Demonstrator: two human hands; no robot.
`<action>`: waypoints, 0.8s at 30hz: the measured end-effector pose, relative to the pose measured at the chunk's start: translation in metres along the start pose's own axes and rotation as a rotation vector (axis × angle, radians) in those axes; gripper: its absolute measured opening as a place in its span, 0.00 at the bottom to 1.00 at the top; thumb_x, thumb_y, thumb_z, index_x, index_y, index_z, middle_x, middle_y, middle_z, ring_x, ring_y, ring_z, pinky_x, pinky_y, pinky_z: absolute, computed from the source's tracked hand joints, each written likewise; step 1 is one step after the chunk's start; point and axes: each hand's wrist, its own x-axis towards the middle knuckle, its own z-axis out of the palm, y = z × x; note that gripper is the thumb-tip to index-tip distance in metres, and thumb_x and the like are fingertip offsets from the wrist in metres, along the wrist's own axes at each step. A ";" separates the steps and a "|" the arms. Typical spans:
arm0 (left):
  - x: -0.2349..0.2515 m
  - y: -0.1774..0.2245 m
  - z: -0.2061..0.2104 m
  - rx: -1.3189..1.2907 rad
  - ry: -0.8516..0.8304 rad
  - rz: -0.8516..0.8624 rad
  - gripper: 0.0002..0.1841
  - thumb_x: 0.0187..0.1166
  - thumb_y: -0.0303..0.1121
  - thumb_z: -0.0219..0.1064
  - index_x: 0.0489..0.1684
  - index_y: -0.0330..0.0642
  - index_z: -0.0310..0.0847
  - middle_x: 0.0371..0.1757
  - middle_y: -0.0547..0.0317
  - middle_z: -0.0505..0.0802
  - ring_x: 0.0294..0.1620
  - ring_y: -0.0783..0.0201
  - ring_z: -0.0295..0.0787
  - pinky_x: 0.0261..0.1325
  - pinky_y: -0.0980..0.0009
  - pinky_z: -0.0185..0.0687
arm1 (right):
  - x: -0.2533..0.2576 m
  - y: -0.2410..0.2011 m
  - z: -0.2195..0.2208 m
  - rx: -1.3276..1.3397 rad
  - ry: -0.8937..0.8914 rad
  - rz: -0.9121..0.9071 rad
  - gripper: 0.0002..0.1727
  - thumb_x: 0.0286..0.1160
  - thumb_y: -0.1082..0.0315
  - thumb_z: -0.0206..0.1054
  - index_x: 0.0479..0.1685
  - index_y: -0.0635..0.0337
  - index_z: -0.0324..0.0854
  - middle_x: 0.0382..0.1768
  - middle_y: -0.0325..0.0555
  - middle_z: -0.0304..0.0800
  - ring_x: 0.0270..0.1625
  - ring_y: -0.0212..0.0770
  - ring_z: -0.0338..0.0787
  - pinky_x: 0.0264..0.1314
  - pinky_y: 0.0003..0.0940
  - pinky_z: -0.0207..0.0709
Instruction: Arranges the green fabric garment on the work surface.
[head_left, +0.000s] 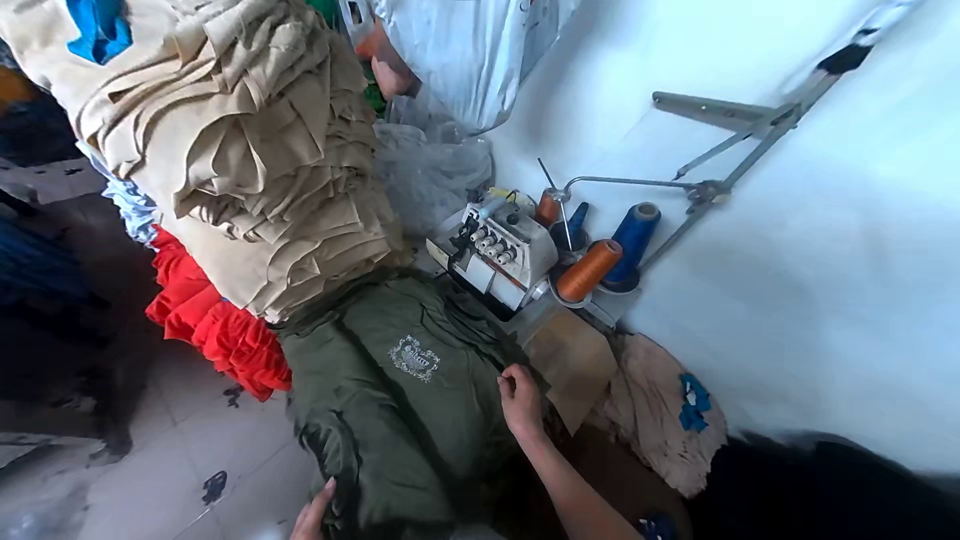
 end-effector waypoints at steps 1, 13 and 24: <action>-0.001 0.001 0.000 -0.001 0.007 0.002 0.16 0.89 0.41 0.49 0.60 0.42 0.77 0.45 0.58 0.95 0.48 0.65 0.94 0.54 0.60 0.93 | -0.009 -0.009 -0.002 0.049 0.002 -0.034 0.11 0.84 0.69 0.61 0.51 0.67 0.85 0.51 0.57 0.89 0.56 0.49 0.90 0.66 0.44 0.82; -0.010 0.005 0.020 0.055 -0.037 0.016 0.15 0.87 0.30 0.52 0.68 0.37 0.67 0.45 0.60 0.95 0.47 0.67 0.95 0.56 0.63 0.93 | -0.089 -0.080 0.024 0.372 -0.724 -0.435 0.15 0.86 0.67 0.60 0.53 0.72 0.85 0.45 0.59 0.91 0.46 0.47 0.92 0.56 0.43 0.85; -0.010 0.001 0.007 0.050 -0.059 -0.006 0.25 0.88 0.48 0.52 0.76 0.41 0.66 0.58 0.57 0.92 0.60 0.65 0.90 0.65 0.58 0.88 | 0.018 0.004 -0.010 -0.021 -0.005 0.096 0.12 0.82 0.68 0.68 0.56 0.65 0.87 0.62 0.64 0.84 0.70 0.60 0.82 0.76 0.54 0.75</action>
